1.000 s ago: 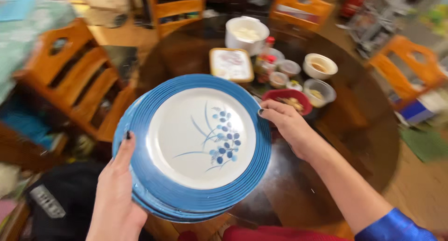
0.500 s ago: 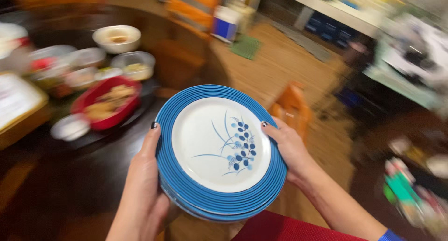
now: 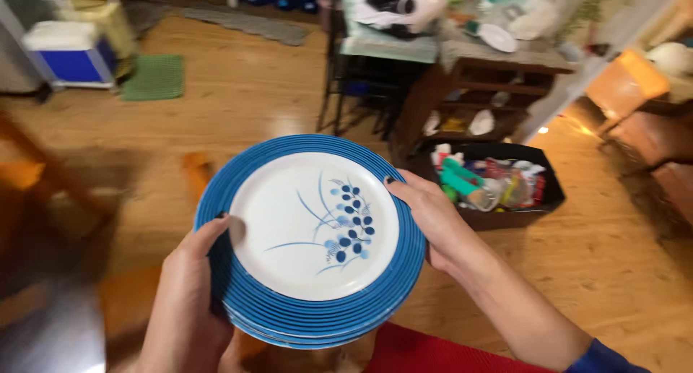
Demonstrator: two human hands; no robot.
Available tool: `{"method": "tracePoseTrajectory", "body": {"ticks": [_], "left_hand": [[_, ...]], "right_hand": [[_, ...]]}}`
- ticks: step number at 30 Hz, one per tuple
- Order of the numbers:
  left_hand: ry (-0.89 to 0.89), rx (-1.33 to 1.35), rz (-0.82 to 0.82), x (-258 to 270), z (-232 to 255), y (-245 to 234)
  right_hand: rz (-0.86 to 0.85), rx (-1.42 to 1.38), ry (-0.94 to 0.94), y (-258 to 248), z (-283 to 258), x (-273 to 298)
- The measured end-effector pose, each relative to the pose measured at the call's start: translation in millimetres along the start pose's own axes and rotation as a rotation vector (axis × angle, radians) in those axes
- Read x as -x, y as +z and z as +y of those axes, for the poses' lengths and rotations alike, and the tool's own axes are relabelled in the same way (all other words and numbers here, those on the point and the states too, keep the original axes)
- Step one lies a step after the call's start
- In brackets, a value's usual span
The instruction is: The person clears a dining table by stacking yellow plastic cups, collecting silverware, and stacking blue-rimmed plates. They then carry these items to the kitchen and place them in a dish rack. Finally, they move several food containers from the table to a nearby counter.
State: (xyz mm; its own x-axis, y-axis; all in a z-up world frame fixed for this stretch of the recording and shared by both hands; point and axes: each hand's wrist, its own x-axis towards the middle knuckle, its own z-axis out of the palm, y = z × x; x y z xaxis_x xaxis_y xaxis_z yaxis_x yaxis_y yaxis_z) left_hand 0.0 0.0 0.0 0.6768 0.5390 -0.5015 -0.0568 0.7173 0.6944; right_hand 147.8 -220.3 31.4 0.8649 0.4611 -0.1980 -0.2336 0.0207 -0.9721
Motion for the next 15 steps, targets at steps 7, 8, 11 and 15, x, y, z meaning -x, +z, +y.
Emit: {"method": "tracePoseTrajectory", "body": {"ticks": [7,8,11,15], "left_hand": [[-0.083,-0.025,0.031,-57,-11,121],[-0.068,-0.026,0.019,-68,-9,131],[-0.023,-0.031,-0.010,-104,3,156],[0.008,-0.030,-0.031,-162,28,178]], "right_hand": [[0.083,-0.024,-0.012,-79,-54,-85],[0.089,-0.027,-0.011,-82,-59,-98],[0.063,-0.052,-0.017,-88,-70,-143],[0.010,-0.065,-0.024,-83,-81,-217]]}}
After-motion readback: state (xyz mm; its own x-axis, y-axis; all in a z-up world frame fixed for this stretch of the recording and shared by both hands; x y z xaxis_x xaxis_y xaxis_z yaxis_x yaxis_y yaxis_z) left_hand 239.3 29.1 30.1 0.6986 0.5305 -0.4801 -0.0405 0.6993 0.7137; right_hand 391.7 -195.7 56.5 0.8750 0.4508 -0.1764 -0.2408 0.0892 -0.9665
